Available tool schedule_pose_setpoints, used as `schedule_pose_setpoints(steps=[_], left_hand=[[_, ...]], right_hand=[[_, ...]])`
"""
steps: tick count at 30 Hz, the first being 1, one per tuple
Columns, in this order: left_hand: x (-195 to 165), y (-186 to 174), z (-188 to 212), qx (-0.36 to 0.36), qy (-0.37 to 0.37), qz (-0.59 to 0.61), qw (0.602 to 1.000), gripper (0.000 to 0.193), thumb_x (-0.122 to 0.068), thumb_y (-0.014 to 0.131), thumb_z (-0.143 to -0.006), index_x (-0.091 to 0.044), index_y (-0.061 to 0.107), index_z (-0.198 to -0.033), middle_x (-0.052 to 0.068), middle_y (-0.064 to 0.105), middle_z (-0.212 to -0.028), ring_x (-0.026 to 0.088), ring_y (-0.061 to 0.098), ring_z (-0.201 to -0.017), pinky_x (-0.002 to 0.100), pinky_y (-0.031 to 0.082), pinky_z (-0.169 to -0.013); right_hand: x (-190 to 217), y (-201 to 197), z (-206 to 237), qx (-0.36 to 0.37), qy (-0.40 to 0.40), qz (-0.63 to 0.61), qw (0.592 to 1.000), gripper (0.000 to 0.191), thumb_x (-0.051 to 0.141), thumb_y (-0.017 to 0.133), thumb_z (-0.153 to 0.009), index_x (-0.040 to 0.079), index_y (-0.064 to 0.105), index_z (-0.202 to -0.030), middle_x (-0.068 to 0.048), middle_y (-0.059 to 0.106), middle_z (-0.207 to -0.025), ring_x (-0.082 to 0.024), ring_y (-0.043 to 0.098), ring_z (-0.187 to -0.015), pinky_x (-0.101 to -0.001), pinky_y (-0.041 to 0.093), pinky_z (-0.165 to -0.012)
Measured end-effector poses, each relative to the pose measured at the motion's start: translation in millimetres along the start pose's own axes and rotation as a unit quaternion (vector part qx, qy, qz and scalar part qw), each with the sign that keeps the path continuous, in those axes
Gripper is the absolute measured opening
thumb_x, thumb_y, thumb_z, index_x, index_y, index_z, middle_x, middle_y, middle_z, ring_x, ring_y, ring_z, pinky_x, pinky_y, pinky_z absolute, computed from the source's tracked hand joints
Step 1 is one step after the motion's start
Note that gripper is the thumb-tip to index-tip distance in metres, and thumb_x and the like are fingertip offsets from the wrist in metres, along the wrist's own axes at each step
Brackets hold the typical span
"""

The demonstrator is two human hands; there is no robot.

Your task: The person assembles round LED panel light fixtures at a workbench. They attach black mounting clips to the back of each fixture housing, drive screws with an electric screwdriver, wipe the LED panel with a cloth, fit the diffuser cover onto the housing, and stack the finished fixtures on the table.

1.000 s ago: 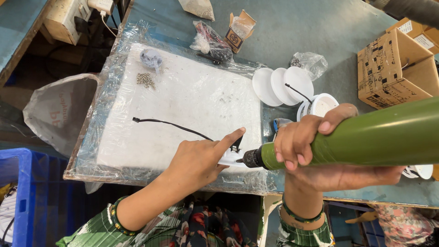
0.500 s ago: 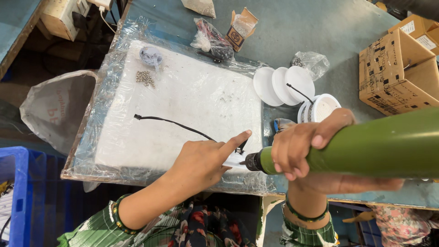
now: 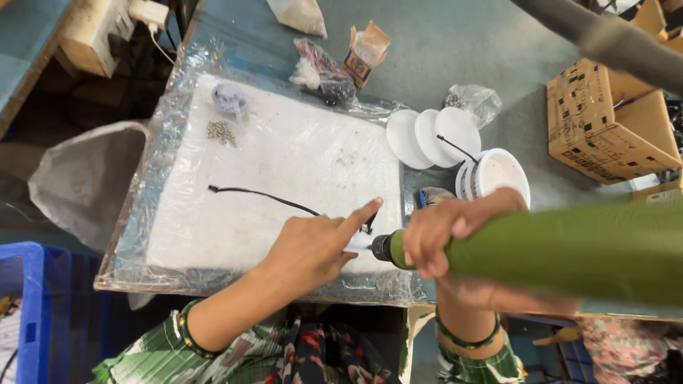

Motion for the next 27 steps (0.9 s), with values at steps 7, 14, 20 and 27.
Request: schedule_pose_setpoints(steps=[7,14,20,27], left_hand=[[1,4,20,-0.047,0.007,-0.012,0.999,0.094,-0.028,0.083,-0.077,-0.019,0.033,-0.156,0.006,0.068,-0.074,0.028,0.067,-0.068,0.043,0.049,-0.051],[17,-7,43,-0.079,-0.056,0.046,0.994,0.066,-0.03,0.079,-0.083,-0.018,0.052,-0.142,0.006,0.071,-0.087,0.025,0.069,-0.07,0.038,0.053,-0.058],[29,-13,70,-0.114,-0.132,0.117,0.978,0.048,-0.024,0.082,-0.081,-0.012,0.063,-0.124,0.009,0.071,-0.097,0.025,0.068,-0.084,0.037,0.054,-0.07],[48,17,83,-0.194,-0.2,0.387,0.879,0.048,-0.019,0.083,-0.081,-0.011,0.062,-0.124,0.004,0.07,-0.112,0.019,0.061,-0.092,0.036,0.049,-0.08]], right_hand=[[9,-26,-38,-0.116,-0.035,0.116,0.986,0.051,0.041,0.076,-0.093,0.0,0.053,-0.113,-0.01,0.06,-0.072,-0.018,0.064,-0.057,-0.0326,0.055,-0.052],[-15,-39,-39,-0.145,0.047,0.215,0.965,0.037,0.023,0.081,-0.102,0.001,0.059,-0.122,-0.009,0.068,-0.086,-0.019,0.071,-0.078,-0.0366,0.063,-0.074],[-50,-62,-24,-0.181,0.064,0.259,0.947,0.048,0.034,0.077,-0.101,0.001,0.058,-0.13,-0.01,0.071,-0.108,-0.021,0.072,-0.102,-0.0359,0.057,-0.096],[-116,-70,79,-0.248,0.128,0.252,0.927,0.088,0.078,0.039,-0.099,0.003,0.048,-0.145,-0.017,0.061,-0.145,-0.027,0.054,-0.14,-0.0461,0.043,-0.116]])
Point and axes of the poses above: each hand's wrist, its own z-axis away from the middle knuckle, its own y-axis out of the palm, x = y × z, the point moved 3 cm from there along -z, towards the middle knuckle
